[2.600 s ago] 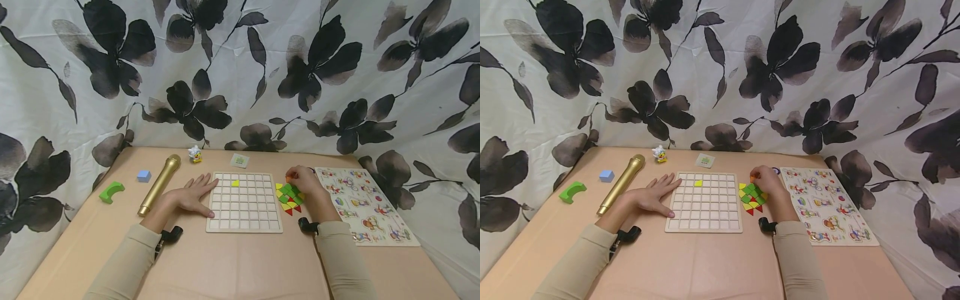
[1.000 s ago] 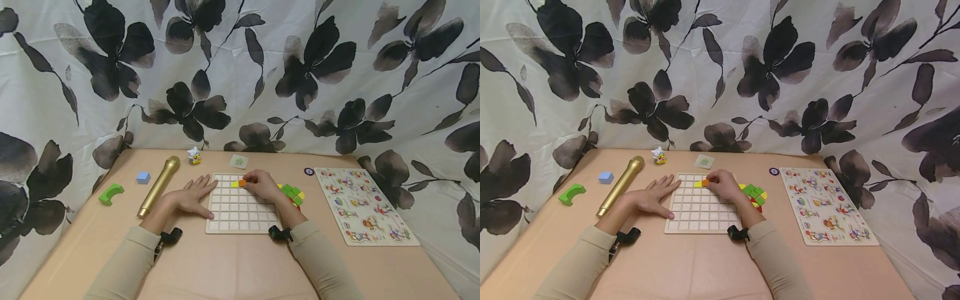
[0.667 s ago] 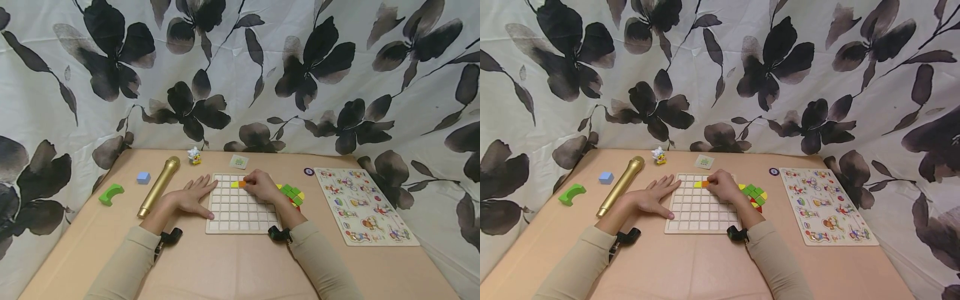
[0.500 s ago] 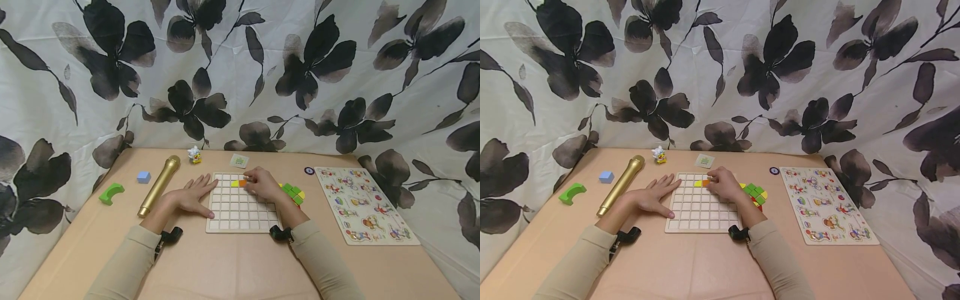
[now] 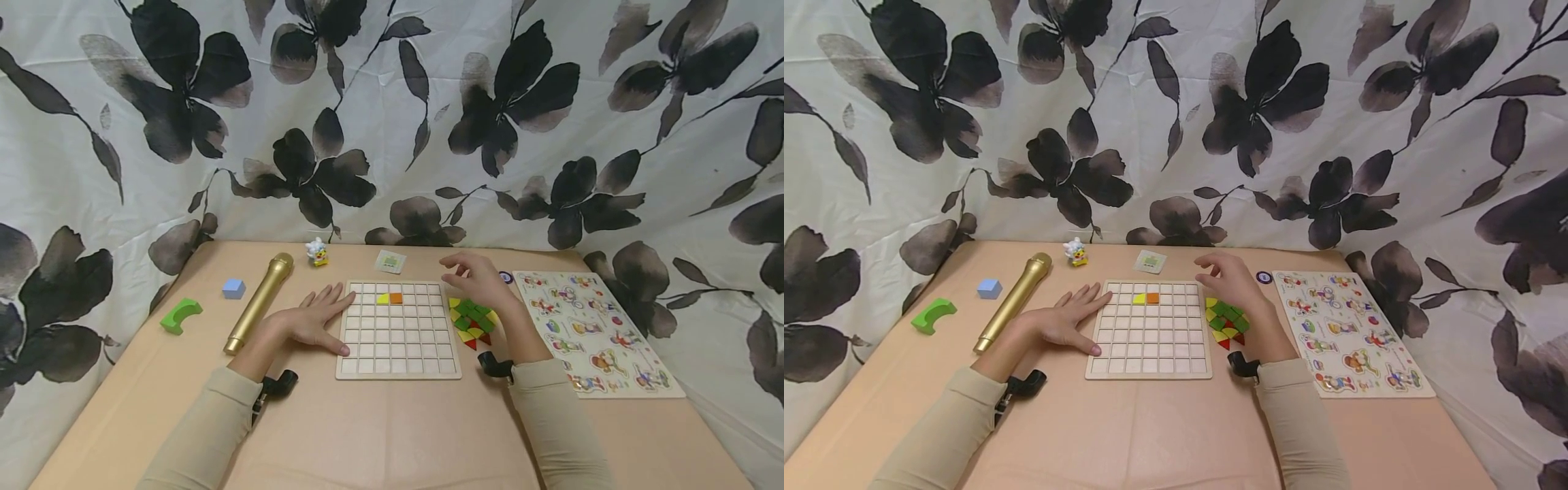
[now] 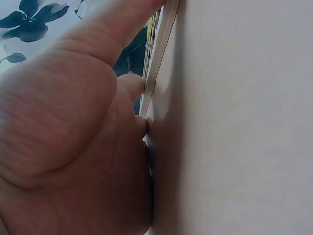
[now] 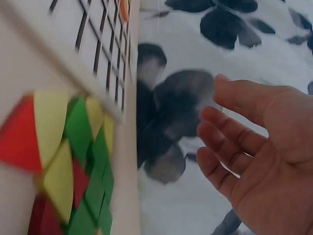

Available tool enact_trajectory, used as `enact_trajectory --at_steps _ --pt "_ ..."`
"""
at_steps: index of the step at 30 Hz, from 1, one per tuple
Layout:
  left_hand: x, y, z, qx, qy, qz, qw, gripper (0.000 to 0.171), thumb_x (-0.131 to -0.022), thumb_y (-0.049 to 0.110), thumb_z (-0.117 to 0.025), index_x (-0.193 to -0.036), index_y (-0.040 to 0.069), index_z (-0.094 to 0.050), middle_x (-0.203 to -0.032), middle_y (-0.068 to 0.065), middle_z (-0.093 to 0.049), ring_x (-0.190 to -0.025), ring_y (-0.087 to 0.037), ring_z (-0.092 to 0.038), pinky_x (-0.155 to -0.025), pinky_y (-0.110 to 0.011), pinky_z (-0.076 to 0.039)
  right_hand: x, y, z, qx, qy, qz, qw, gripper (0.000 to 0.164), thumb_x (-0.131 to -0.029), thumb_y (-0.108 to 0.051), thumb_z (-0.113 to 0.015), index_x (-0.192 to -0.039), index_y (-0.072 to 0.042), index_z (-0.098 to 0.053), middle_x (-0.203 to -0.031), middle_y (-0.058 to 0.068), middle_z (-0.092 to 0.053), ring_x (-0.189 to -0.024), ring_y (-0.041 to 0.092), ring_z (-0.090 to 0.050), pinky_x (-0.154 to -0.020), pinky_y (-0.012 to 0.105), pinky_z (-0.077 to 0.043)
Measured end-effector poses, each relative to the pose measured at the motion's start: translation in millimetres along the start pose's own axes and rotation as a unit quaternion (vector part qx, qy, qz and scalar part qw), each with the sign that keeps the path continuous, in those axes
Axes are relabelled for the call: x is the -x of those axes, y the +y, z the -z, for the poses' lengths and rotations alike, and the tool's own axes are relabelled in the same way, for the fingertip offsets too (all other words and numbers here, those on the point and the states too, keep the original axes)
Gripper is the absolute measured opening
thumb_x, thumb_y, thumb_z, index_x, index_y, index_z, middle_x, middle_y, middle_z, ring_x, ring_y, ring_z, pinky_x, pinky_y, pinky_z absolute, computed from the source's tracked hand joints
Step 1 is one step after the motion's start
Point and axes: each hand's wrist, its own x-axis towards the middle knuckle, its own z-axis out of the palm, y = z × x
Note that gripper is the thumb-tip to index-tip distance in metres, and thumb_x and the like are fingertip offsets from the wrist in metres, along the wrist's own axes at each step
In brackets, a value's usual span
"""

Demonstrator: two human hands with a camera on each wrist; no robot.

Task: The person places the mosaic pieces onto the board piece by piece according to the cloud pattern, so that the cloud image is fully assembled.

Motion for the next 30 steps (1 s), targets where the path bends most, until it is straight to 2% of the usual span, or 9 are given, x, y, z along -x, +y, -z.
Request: enact_trajectory --at_steps 4,10,15,22,25,28,30 --pt "0.0 -1.3 -0.7 -0.008 0.003 0.004 1.0000 0.127 -0.079 0.069 -0.078 -0.169 0.013 -0.007 -0.173 -0.025 0.012 -0.160 -0.044 0.014 -0.126 -0.066 0.009 2 16 4 0.020 -0.026 -0.036 0.999 0.033 -0.100 -0.016 -0.070 -0.131 -0.007 -0.072 -0.125 0.016 -0.070 -0.097 0.027 -0.058 -0.070 0.031 -0.050" --pt "-2.1 -4.5 -3.0 -0.024 0.001 0.015 0.9996 0.125 -0.081 0.066 -0.079 -0.169 0.014 -0.007 -0.173 -0.024 0.012 -0.160 -0.044 0.013 -0.126 -0.066 0.006 3 43 -6 0.031 -0.100 -0.069 0.992 0.026 -0.099 -0.010 -0.071 -0.123 -0.003 -0.075 -0.111 0.011 -0.073 -0.091 0.024 -0.057 -0.074 0.029 -0.050" --pt "-2.8 -3.6 -2.3 -0.024 0.003 0.014 0.9996 0.125 -0.081 0.066 -0.079 -0.169 0.013 -0.007 -0.173 -0.024 0.011 -0.161 -0.044 0.012 -0.126 -0.067 0.006 3 53 -13 0.012 -0.111 -0.089 0.990 0.016 -0.096 -0.007 -0.073 -0.110 -0.006 -0.078 -0.102 0.010 -0.069 -0.089 0.023 -0.056 -0.074 0.030 -0.051" --pt "-1.5 -3.3 -2.4 -0.022 0.004 0.012 0.9997 0.125 -0.081 0.066 -0.079 -0.169 0.013 -0.007 -0.173 -0.025 0.011 -0.160 -0.045 0.011 -0.126 -0.068 0.006 0 53 -16 -0.014 -0.122 -0.070 0.990 0.007 -0.096 -0.005 -0.073 -0.102 -0.007 -0.071 -0.093 0.008 -0.062 -0.086 0.023 -0.056 -0.073 0.031 -0.049" --pt "-1.3 -3.3 -2.5 -0.025 0.002 0.014 0.9996 0.125 -0.081 0.067 -0.078 -0.169 0.013 -0.007 -0.173 -0.024 0.011 -0.160 -0.044 0.012 -0.126 -0.067 0.006 0 48 -15 -0.034 -0.105 -0.058 0.992 0.008 -0.096 -0.003 -0.071 -0.103 -0.007 -0.070 -0.095 0.008 -0.063 -0.089 0.024 -0.057 -0.076 0.030 -0.050" --pt "-1.9 -3.6 -2.1 -0.027 0.001 0.015 0.9995 0.125 -0.081 0.067 -0.078 -0.169 0.014 -0.006 -0.173 -0.024 0.012 -0.161 -0.043 0.013 -0.126 -0.067 0.006 -4 38 -14 -0.056 -0.079 -0.026 0.995 0.009 -0.098 -0.003 -0.067 -0.106 -0.005 -0.071 -0.099 0.010 -0.065 -0.089 0.025 -0.057 -0.077 0.031 -0.049" --pt "-2.2 -3.8 -1.7 -0.029 -0.002 0.017 0.9994 0.125 -0.081 0.068 -0.077 -0.169 0.015 -0.006 -0.173 -0.023 0.013 -0.161 -0.042 0.014 -0.127 -0.065 0.007 -8 28 -17 -0.061 -0.076 -0.001 0.995 0.012 -0.100 -0.004 -0.065 -0.108 -0.004 -0.073 -0.100 0.010 -0.066 -0.087 0.025 -0.056 -0.075 0.031 -0.049"
